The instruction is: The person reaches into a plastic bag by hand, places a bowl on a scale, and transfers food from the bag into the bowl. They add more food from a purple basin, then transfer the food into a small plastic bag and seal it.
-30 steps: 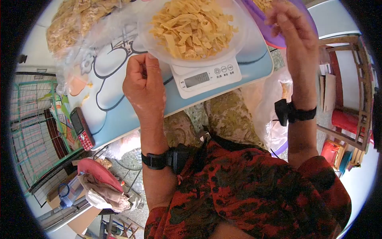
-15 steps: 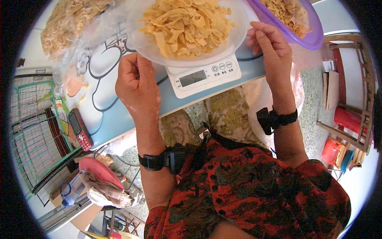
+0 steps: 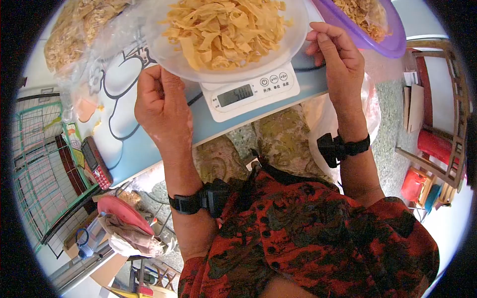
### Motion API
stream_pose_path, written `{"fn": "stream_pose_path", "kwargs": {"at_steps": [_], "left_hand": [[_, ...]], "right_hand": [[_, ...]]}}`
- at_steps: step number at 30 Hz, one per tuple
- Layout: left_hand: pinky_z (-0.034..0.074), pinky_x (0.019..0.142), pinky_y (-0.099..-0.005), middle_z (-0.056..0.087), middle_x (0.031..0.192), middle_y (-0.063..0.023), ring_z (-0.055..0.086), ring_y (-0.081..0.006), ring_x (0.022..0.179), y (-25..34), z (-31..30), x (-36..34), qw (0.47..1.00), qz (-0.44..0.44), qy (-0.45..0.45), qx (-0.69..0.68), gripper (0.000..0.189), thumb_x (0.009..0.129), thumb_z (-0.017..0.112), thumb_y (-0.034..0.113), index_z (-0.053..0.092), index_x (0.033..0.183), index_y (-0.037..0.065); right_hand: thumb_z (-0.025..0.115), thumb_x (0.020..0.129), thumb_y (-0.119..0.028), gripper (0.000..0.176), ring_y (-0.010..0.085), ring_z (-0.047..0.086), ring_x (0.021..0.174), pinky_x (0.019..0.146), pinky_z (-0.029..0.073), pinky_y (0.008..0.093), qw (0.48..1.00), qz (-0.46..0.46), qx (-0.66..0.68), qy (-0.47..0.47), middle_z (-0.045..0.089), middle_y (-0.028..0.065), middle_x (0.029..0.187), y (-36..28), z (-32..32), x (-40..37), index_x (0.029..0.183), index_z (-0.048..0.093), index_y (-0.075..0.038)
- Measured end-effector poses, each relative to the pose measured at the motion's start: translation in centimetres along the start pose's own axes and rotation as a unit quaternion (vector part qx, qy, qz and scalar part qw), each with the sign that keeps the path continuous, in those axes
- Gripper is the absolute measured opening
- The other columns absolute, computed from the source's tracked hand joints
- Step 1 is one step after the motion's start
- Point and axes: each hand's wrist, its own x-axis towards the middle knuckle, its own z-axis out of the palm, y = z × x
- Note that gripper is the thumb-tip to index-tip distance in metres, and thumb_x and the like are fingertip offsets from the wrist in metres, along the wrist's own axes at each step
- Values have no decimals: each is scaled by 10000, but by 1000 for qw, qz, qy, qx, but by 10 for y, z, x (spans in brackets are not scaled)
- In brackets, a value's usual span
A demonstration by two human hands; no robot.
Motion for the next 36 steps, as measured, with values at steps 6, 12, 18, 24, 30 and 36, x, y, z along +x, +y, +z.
{"fn": "stream_pose_path", "kwargs": {"at_steps": [6,12,18,24,30,36], "left_hand": [[383,569,-173,565,701,26,470,-24,639,3,-1,-1,1000,-2,-5,30,171,967,589,157,586,888,6],[332,508,-204,521,662,52,442,-40,575,-6,2,0,1000,11,-5,-29,150,968,561,187,596,889,64],[373,570,-171,538,697,37,447,-22,637,3,0,-1,1000,-8,-5,-1,163,969,583,151,593,910,-1],[351,537,-199,526,676,44,435,-35,606,0,0,-1,999,20,7,33,186,965,571,198,594,881,34],[327,533,-193,497,681,32,406,-28,612,5,-1,-3,1000,-10,-5,-13,164,975,545,136,566,878,6],[318,525,-198,466,670,36,393,-37,598,2,-6,-6,999,25,-24,5,177,974,542,163,541,874,17]], "right_hand": [[516,979,-116,192,48,579,732,618,446,187,1000,0,-14,-1,686,13,927,1,0,0,1108,638,-43],[498,995,-116,220,50,563,760,640,427,184,1000,-8,-6,-16,666,17,961,-1,1,-1,1144,627,-21],[528,961,-121,179,52,587,707,607,460,197,1000,4,-24,6,696,14,892,-2,1,0,1074,651,-56],[532,949,-131,180,85,608,700,635,491,237,998,-5,-67,2,692,27,865,-1,0,-1,1068,648,-62],[541,928,-117,162,210,666,748,687,522,313,989,-74,-126,1,691,115,881,3,3,-5,1036,645,-56],[544,915,-114,160,308,658,838,746,515,373,981,-93,-168,7,664,158,910,-6,3,-11,1022,642,-47]]}}
